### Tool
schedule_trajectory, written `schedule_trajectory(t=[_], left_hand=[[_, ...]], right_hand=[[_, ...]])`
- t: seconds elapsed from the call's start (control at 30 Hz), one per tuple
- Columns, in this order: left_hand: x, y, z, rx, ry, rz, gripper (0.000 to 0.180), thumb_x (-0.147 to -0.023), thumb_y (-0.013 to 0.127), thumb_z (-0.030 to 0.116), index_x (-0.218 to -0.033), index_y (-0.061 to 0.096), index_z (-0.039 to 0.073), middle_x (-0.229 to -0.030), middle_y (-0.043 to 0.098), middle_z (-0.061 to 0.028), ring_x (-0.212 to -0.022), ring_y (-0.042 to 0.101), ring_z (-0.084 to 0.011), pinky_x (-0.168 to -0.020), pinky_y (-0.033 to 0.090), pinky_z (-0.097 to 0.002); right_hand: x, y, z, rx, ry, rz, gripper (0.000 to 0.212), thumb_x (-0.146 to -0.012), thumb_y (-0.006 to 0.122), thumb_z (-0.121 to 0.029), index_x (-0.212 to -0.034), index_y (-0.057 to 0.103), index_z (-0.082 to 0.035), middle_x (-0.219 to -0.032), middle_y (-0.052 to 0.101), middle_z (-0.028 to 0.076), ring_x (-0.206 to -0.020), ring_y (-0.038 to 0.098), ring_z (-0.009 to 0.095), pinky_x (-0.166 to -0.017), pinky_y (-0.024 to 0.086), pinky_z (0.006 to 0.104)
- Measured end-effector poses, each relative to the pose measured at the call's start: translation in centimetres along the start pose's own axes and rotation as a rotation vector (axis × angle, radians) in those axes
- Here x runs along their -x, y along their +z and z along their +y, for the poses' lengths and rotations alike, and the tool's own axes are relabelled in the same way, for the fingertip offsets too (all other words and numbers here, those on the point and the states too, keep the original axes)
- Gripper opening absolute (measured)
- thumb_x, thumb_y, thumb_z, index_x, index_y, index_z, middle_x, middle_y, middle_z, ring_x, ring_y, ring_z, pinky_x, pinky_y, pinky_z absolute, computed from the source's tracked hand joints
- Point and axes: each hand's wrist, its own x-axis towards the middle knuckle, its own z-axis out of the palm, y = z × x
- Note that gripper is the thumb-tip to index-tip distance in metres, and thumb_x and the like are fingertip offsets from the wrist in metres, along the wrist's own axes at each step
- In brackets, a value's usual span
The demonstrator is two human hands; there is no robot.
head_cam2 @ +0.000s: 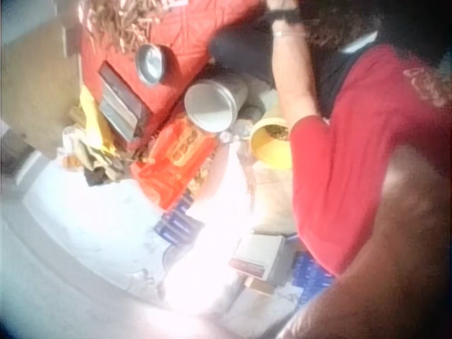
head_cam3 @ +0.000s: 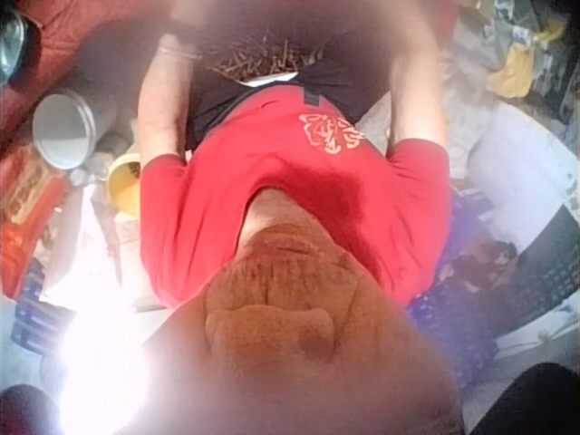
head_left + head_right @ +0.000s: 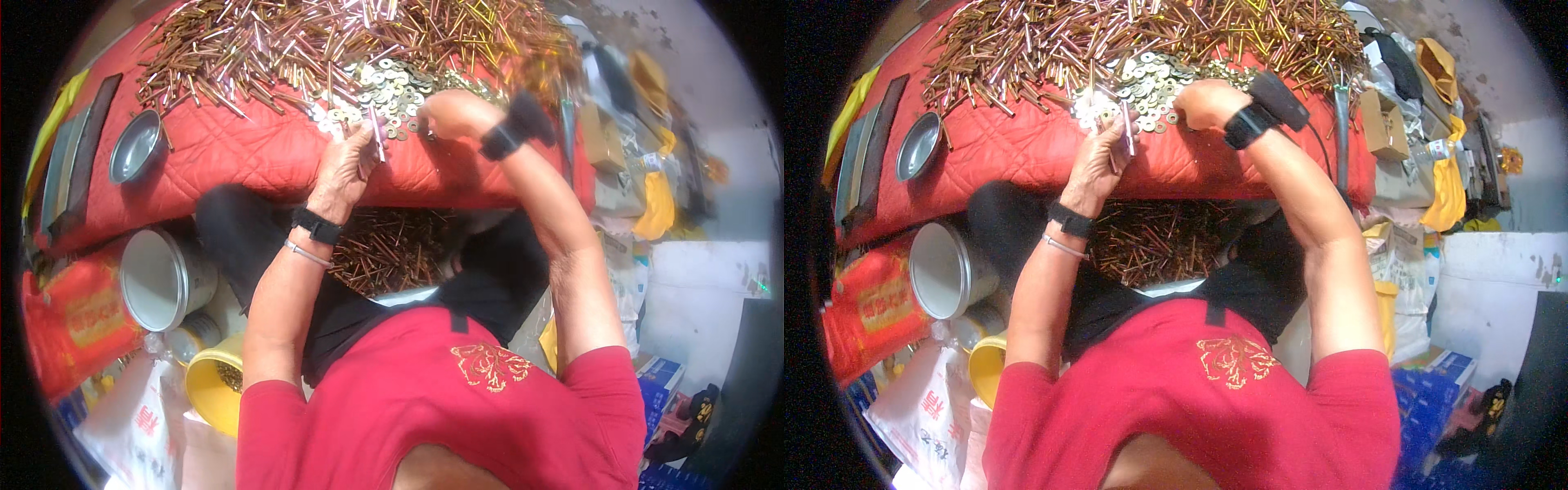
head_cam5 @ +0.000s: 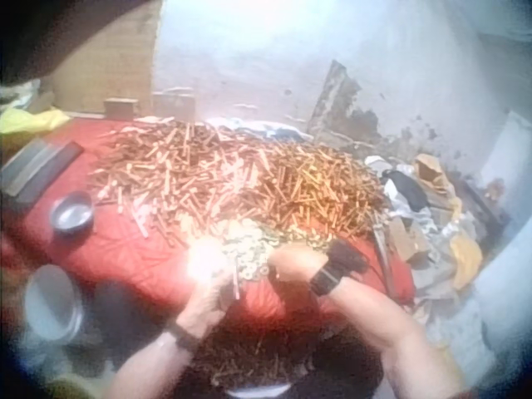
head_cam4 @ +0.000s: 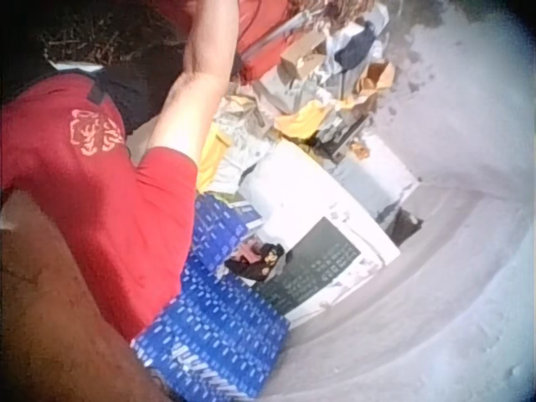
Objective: The recorder is assembling metal pins by sliding washers onto them and sorting them into groups.
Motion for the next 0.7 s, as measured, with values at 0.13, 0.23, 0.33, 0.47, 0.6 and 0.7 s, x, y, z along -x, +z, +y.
schedule_trajectory(t=[0.13,0.23,0.33,0.47,0.6,0.7], left_hand=[[0.4,0.5,0.1,-0.060,-0.029,0.009,0.027,-0.093,0.058,0.018,-0.113,0.058,-0.001,-0.087,0.064,-0.0039,-0.069,0.059,-0.0097,-0.056,0.051,-0.0224],[0.2,-0.1,0.4,-0.172,-0.146,-0.026,0.025,-0.093,0.058,0.019,-0.109,0.059,0.000,-0.077,0.059,0.0001,-0.057,0.051,-0.0038,-0.045,0.041,-0.0159],[0.8,-0.1,0.4,-0.184,-0.115,-0.025,0.020,-0.092,0.058,0.020,-0.102,0.061,0.003,-0.067,0.051,0.0045,-0.048,0.038,0.0002,-0.038,0.027,-0.0136],[0.8,0.8,0.9,-0.259,-0.154,-0.092,0.014,-0.090,0.061,0.020,-0.094,0.060,0.006,-0.064,0.048,0.0056,-0.044,0.032,-0.0002,-0.036,0.022,-0.0158],[0.8,0.0,1.1,-0.253,-0.160,-0.056,0.012,-0.089,0.063,0.020,-0.090,0.059,0.009,-0.064,0.049,0.0054,-0.042,0.031,-0.0008,-0.036,0.020,-0.0165],[1.0,0.7,0.8,-0.281,-0.152,-0.021,0.011,-0.088,0.064,0.020,-0.088,0.059,0.009,-0.064,0.049,0.0052,-0.042,0.031,-0.0012,-0.036,0.020,-0.0167]], right_hand=[[1.7,0.5,-0.1,-0.105,-0.027,0.086,0.029,-0.073,0.053,-0.003,-0.096,0.069,-0.010,-0.084,0.066,0.017,-0.082,0.064,0.035,-0.071,0.050,0.0432],[1.2,0.1,-0.6,-0.030,-0.052,0.089,0.019,-0.069,0.056,-0.002,-0.082,0.069,-0.005,-0.079,0.066,0.017,-0.076,0.063,0.035,-0.067,0.050,0.0429],[-0.3,-2.4,-2.6,0.060,0.131,-0.203,0.021,-0.075,0.059,-0.011,-0.089,0.069,0.000,-0.092,0.068,0.019,-0.086,0.067,0.034,-0.074,0.054,0.0421],[-2.9,-3.1,-1.3,0.150,0.118,-0.344,0.029,-0.065,0.070,-0.008,-0.093,0.070,0.000,-0.094,0.069,0.019,-0.086,0.069,0.031,-0.070,0.055,0.0416],[-0.7,-1.7,-0.9,-0.047,0.045,-0.129,0.019,-0.068,0.060,-0.004,-0.083,0.070,-0.007,-0.077,0.068,0.014,-0.070,0.066,0.028,-0.060,0.052,0.0394],[2.1,2.0,0.1,-0.002,-0.056,0.181,0.026,-0.075,0.055,-0.005,-0.099,0.065,-0.011,-0.085,0.066,0.017,-0.079,0.064,0.036,-0.067,0.050,0.0461]])
